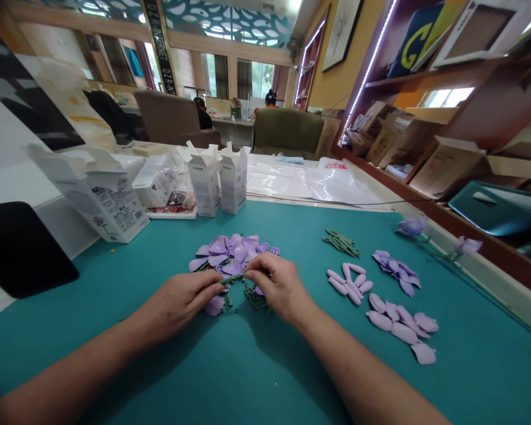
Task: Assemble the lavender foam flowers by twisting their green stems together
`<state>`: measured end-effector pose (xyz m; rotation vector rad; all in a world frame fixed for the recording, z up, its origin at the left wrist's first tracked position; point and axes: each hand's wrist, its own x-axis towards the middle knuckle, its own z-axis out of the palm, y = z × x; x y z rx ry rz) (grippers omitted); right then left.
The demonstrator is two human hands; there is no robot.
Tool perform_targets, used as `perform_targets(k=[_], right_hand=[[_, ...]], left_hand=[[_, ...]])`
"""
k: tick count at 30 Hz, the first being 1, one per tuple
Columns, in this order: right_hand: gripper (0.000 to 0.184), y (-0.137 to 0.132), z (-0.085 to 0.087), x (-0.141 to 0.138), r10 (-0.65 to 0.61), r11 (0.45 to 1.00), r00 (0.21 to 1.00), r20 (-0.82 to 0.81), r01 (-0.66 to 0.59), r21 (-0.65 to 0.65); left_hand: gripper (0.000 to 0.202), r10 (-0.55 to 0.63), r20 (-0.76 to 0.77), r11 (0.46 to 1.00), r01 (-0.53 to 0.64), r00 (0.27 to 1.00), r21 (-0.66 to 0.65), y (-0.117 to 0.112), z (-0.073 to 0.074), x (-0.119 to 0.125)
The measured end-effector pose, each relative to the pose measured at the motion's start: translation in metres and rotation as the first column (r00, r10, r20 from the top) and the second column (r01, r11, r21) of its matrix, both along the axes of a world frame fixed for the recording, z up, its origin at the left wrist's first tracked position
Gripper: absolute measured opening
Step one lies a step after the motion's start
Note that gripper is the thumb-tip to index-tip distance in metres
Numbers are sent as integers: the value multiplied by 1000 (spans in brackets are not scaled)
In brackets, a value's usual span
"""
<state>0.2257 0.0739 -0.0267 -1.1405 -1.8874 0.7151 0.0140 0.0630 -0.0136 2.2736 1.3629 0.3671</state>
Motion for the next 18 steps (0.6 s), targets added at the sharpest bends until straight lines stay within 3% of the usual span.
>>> perform_targets(k=[7,18], right_hand=[[12,-3,-5,-3,59,979,986,156,-87,183],[14,-9,-6,-7,58,965,975,217,-111,240]], left_hand=[[28,-66,6,997,65,998,44,-3,-4,1],[29,-67,-38,993,71,997,96,-4,-11,3]])
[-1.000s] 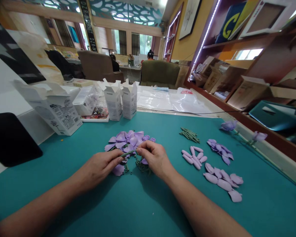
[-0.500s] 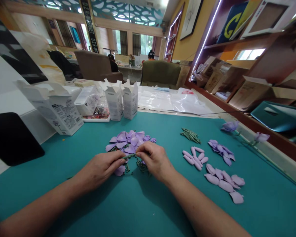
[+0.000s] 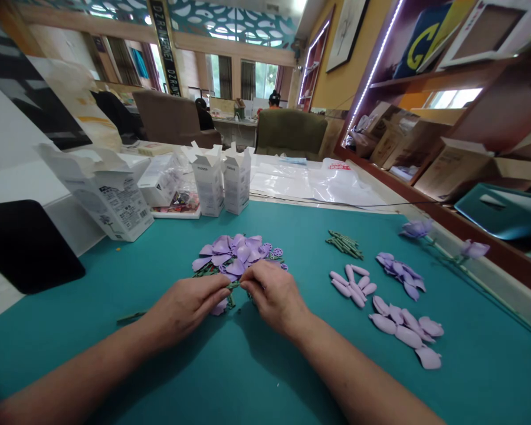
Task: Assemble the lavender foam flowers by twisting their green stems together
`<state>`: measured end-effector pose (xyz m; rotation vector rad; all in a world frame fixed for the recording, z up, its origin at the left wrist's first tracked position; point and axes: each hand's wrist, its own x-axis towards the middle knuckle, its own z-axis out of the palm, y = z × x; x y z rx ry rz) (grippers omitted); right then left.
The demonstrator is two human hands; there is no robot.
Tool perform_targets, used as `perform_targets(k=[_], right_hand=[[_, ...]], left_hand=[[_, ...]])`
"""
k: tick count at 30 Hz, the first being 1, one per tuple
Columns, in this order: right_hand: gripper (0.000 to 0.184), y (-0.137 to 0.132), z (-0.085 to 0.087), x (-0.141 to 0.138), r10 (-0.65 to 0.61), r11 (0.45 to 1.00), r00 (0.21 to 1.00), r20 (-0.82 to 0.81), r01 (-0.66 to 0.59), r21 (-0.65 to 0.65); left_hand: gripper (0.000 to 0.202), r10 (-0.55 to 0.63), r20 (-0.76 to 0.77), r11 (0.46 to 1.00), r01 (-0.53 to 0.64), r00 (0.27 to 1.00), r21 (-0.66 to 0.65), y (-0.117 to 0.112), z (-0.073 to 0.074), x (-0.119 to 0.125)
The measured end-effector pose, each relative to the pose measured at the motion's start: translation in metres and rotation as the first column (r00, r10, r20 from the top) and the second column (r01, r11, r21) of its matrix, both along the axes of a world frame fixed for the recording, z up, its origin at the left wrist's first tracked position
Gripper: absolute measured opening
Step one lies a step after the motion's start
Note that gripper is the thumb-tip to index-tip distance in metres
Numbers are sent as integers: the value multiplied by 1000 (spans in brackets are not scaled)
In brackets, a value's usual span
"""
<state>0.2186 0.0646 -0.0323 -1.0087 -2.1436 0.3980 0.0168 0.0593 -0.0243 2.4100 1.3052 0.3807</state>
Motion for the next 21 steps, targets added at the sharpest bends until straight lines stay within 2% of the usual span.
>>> perform_targets(k=[15,21], right_hand=[[14,-1,-3,-3,-9,999,999,-40,7,-39],[11,1,-5,-4,-2,996,998,-61,-3,-93]], left_hand=[[25,33,-28,999,-33,999,7,-3,1,2],[27,12,43,1000,-12,999,-2,-3,2,0]])
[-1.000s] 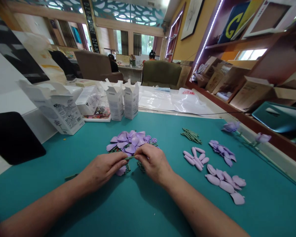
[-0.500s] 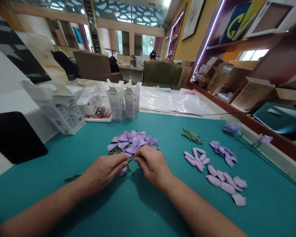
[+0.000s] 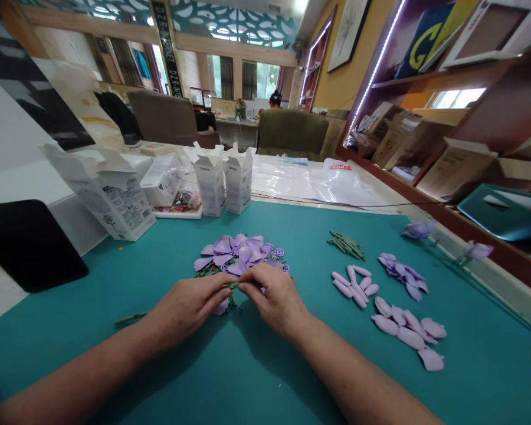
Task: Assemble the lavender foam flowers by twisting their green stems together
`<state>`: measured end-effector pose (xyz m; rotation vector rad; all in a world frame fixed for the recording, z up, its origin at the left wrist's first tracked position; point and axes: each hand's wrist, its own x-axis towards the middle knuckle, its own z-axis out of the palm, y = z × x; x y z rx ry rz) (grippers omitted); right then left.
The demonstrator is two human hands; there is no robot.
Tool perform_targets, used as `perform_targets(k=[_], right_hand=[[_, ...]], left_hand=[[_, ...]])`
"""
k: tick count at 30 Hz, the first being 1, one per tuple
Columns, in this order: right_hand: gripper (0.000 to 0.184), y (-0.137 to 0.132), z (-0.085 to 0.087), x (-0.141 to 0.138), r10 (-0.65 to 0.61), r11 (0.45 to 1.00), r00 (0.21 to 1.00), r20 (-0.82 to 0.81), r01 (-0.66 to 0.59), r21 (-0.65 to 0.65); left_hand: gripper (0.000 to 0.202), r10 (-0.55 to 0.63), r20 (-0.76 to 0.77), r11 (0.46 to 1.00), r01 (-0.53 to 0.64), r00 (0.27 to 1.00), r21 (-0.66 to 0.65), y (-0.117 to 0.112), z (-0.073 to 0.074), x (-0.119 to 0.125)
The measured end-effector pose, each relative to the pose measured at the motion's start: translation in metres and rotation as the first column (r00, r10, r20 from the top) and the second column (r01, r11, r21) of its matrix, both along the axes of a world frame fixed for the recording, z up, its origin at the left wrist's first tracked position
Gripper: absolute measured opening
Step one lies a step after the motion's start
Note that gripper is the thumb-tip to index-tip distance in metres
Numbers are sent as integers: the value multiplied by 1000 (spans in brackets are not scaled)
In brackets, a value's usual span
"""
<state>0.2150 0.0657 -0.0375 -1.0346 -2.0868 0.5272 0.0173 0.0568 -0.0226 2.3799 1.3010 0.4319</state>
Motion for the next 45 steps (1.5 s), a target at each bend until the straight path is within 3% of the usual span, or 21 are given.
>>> perform_targets(k=[18,22,27,34,39,45], right_hand=[[11,2,1,2,-22,990,998,-51,15,-141],[16,2,4,1,-43,963,991,-125,8,-269],[27,9,12,12,-168,948,955,-246,88,-305],[41,17,25,28,-276,949,939,-205,233,-211],[53,20,23,31,-289,951,943,-161,264,-160],[54,22,21,31,-320,942,930,-178,292,-166]], left_hand=[[31,-18,-57,999,20,998,31,-3,-1,3],[30,3,-3,999,-4,1000,-38,-1,1,1],[37,60,136,988,-40,989,-150,2,7,-2],[43,158,220,933,-73,963,-352,3,14,-2],[43,152,192,939,-82,970,-333,7,6,-3],[37,101,84,964,-76,991,-253,9,2,0]])
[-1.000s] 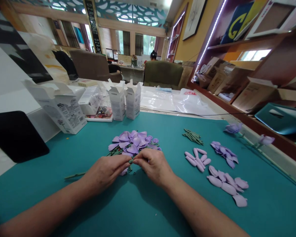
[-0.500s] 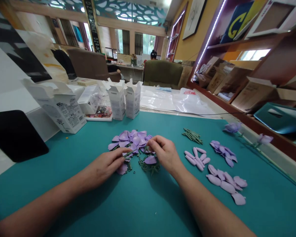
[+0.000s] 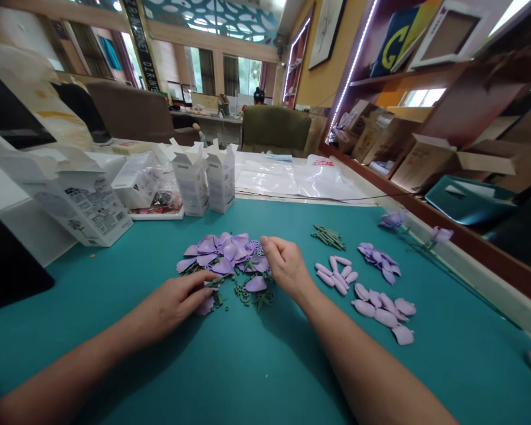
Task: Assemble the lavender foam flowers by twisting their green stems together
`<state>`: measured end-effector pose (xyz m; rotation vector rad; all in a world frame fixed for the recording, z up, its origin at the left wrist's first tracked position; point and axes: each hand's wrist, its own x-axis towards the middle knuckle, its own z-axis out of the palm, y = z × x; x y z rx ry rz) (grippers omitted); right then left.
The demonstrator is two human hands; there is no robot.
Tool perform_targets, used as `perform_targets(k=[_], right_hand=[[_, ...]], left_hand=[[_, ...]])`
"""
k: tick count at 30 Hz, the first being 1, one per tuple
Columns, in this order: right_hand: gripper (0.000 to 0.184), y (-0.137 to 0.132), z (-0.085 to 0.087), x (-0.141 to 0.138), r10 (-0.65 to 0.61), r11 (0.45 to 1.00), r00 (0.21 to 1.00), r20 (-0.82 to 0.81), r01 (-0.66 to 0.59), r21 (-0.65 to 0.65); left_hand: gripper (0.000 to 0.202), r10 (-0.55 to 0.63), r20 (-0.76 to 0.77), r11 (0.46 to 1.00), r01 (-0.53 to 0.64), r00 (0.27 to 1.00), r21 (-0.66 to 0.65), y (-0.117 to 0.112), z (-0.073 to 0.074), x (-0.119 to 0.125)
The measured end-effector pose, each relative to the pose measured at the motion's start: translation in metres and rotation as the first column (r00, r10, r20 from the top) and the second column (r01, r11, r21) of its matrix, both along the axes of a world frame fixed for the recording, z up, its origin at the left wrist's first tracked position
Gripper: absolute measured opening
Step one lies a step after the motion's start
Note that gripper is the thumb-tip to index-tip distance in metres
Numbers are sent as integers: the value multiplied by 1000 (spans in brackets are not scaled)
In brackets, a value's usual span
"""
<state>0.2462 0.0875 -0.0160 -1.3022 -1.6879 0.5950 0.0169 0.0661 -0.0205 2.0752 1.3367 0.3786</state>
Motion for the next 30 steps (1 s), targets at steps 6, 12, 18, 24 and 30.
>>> perform_targets(k=[6,12,18,24,30], right_hand=[[51,-2,-3,-5,19,999,1000,-14,-19,-30],[47,-6,-4,-9,86,994,996,26,-84,-69],[33,-21,-17,-4,137,991,959,248,-135,-23],[14,-25,-24,0,245,956,837,490,-292,21],[5,-25,-29,-5,246,932,706,664,-359,37]], left_hand=[[29,-76,-185,993,91,980,73,-3,-5,2],[27,-77,-301,985,119,951,125,-1,-11,2],[30,-60,-344,986,109,937,124,0,-7,1],[37,-13,-295,993,48,955,110,1,-6,0],[37,-5,-250,994,33,968,106,3,-9,0]])
